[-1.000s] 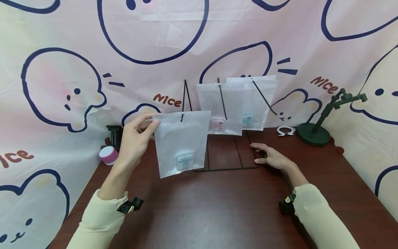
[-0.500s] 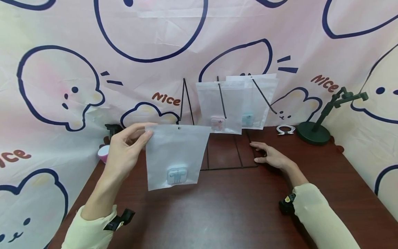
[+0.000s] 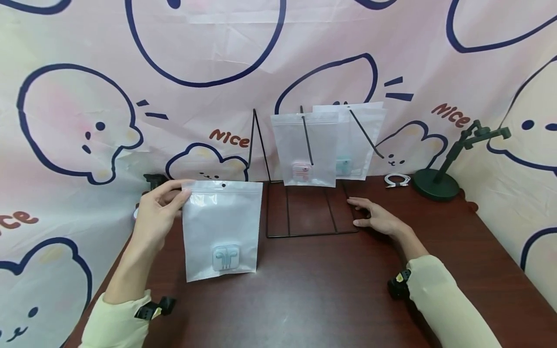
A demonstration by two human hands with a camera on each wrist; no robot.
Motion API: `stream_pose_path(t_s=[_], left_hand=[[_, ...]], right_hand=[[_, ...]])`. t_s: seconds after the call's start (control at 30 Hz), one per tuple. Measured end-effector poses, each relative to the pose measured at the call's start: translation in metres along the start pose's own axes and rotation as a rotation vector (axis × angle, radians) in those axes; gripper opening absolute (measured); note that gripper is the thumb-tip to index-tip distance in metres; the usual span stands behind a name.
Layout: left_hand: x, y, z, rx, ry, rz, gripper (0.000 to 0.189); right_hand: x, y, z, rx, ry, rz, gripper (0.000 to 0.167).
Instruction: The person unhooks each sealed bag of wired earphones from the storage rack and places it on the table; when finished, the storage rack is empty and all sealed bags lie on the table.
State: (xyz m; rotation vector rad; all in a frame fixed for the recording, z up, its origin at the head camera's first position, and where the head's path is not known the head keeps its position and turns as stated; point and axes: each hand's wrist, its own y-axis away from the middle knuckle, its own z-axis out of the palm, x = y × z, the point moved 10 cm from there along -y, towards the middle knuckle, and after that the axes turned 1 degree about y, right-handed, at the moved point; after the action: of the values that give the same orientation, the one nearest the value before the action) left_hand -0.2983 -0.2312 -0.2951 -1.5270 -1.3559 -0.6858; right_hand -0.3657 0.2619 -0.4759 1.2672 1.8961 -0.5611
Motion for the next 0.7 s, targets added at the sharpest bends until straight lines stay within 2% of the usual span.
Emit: stream_pose_path(t_s=[0.17,0.43,0.57,0.7], left_hand=[[-0.032,-0.016,0.0,0.018,0.012,-0.11,0.038],[-0.083,-0.042,0.011,0.009,0.073,-0.269,0.042],[-0.1,-0.049,0.02,-0.007,0.077,-0.318,0.042],[-0.111,-0.055,0.03,-0.03,0.07,-0.336,0.044]], right_hand=[[0.005,-0.002,-0.001,0.006,0.009,0.007,0.069],[0.005,-0.003,0.0,0.029,0.025,-0.002,0.069],[0.003,-0.001,0.0,0.031,0.019,-0.005,0.068],[0.002,0.0,0.0,0.029,0.008,0.0,0.068]])
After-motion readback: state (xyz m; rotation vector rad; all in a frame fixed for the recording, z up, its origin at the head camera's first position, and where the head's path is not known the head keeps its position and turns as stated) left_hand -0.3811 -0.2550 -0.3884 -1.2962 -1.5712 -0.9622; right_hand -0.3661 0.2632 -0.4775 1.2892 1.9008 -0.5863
